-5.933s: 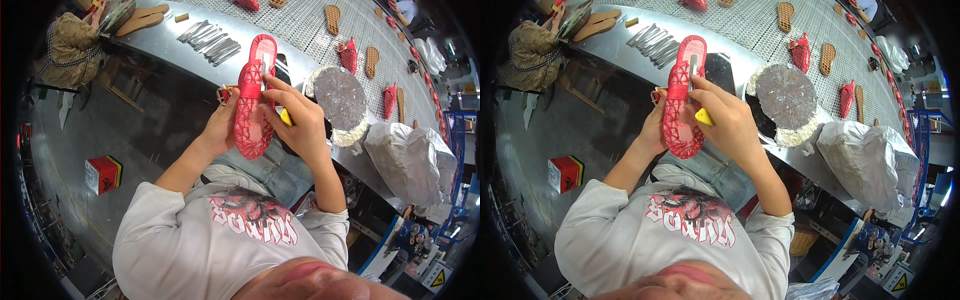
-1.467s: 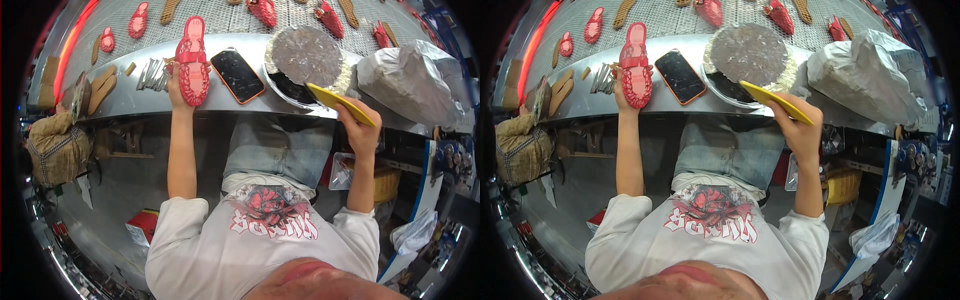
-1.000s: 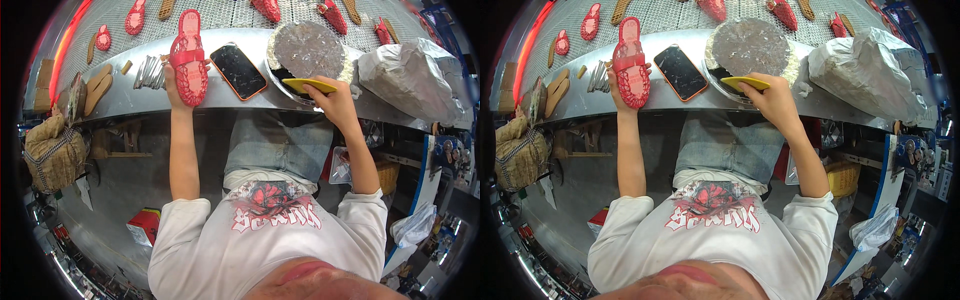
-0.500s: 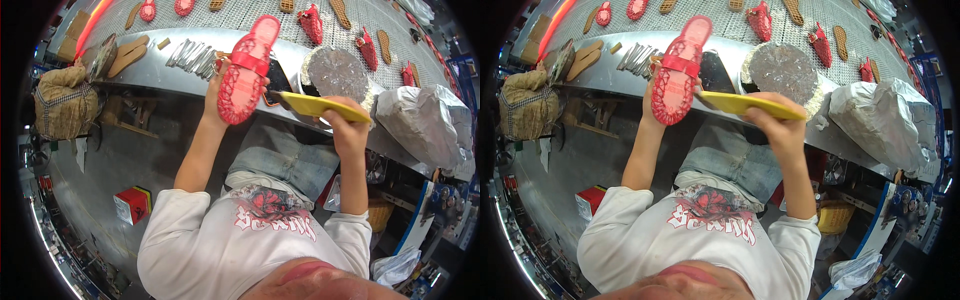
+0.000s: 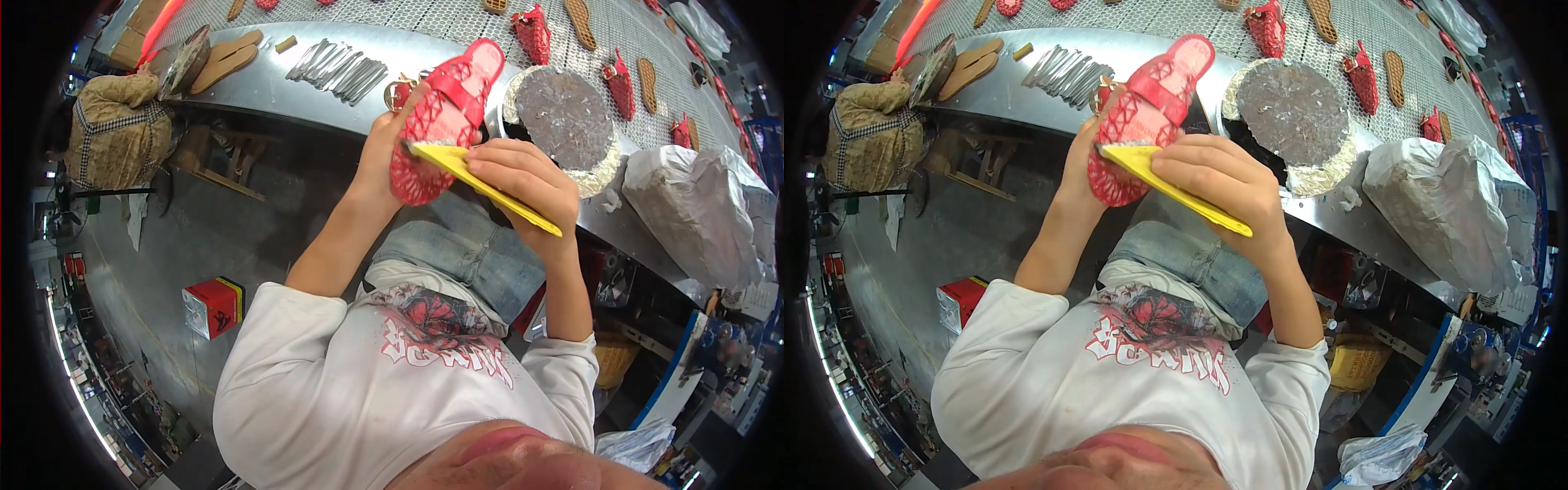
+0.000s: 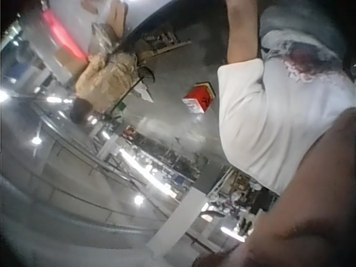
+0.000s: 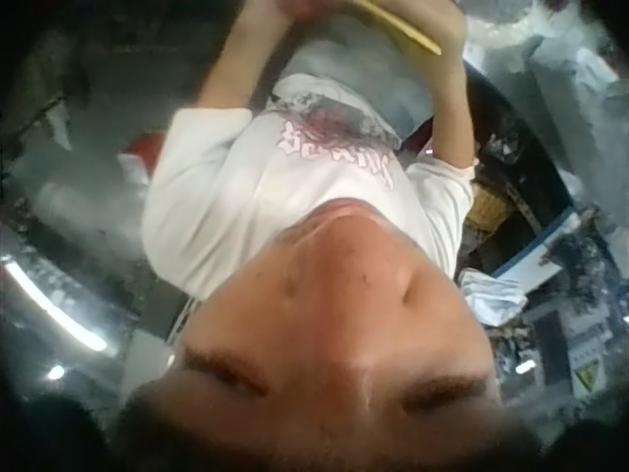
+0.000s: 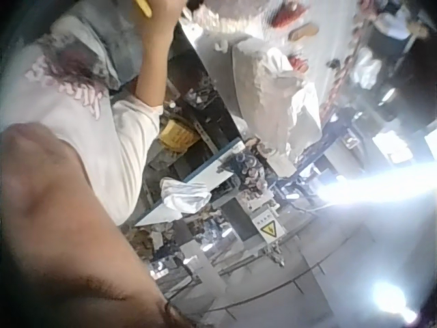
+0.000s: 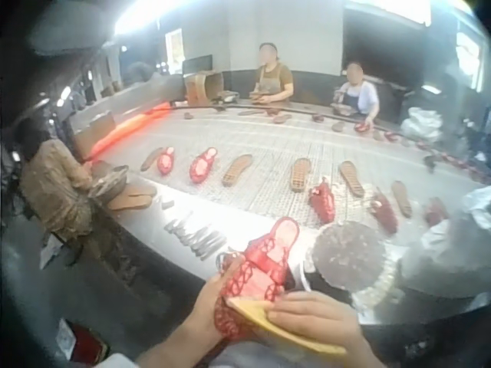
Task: Applying adhesive to the underside of shoe uppers and placing them on a conveyor belt.
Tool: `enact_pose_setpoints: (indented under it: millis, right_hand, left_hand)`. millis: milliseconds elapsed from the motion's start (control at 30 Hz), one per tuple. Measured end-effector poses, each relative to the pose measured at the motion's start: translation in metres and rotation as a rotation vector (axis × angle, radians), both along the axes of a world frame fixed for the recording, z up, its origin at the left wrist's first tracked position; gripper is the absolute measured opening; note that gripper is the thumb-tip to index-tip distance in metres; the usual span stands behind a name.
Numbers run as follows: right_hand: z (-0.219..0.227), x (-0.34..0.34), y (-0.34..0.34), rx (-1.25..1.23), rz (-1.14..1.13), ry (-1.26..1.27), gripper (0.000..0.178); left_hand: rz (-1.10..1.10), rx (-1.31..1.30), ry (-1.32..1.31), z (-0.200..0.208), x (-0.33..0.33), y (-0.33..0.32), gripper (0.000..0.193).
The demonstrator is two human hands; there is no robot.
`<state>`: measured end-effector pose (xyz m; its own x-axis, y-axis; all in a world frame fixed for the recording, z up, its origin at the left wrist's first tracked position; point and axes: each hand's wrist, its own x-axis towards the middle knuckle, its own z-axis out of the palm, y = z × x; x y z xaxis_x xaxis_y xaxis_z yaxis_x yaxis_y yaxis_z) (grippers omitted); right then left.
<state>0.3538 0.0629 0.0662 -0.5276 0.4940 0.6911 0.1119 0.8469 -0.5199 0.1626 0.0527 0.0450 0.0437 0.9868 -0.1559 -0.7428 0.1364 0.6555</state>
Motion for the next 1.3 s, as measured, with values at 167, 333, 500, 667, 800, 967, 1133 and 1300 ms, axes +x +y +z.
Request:
enact_pose_setpoints:
  millis: [167, 333, 500, 667, 800, 967, 1133, 1300]
  right_hand:
    - [-0.002, 0.000, -0.022, -0.285, 0.246, 0.083, 0.024]
    - [-0.010, 0.022, 0.006, -0.478, -0.300, 0.169, 0.021]
    - [-0.012, 0.025, -0.002, -0.428, 0.088, -0.020, 0.017]
    - [-0.014, 0.038, 0.002, -0.731, 0.038, 0.215, 0.017]
    - [-0.014, 0.043, 0.017, -0.704, -0.139, 0.270, 0.015]
    - [-0.010, 0.035, 0.031, -0.025, -0.088, -0.065, 0.021]
    - [-0.003, 0.014, 0.027, -0.086, 0.017, -0.142, 0.024]
    - [0.004, -0.014, 0.028, -0.282, 0.202, -0.195, 0.028]
  left_hand:
    - [-0.045, -0.103, -0.062, -0.016, -0.009, 0.010, 0.054]
    - [0.121, -0.119, 0.043, -0.017, 0.006, 0.005, 0.053]
    - [-0.049, -0.083, -0.023, -0.022, 0.004, 0.001, 0.051]
    - [0.099, -0.252, 0.115, -0.026, 0.013, 0.000, 0.048]
    - [-0.133, -0.158, 0.163, -0.018, 0.003, -0.004, 0.047]
    - [-0.192, -0.136, 0.180, -0.025, -0.013, -0.016, 0.052]
    - [-0.126, -0.094, 0.023, -0.045, -0.041, -0.018, 0.053]
    - [-0.046, -0.055, -0.114, -0.074, -0.080, -0.020, 0.057]
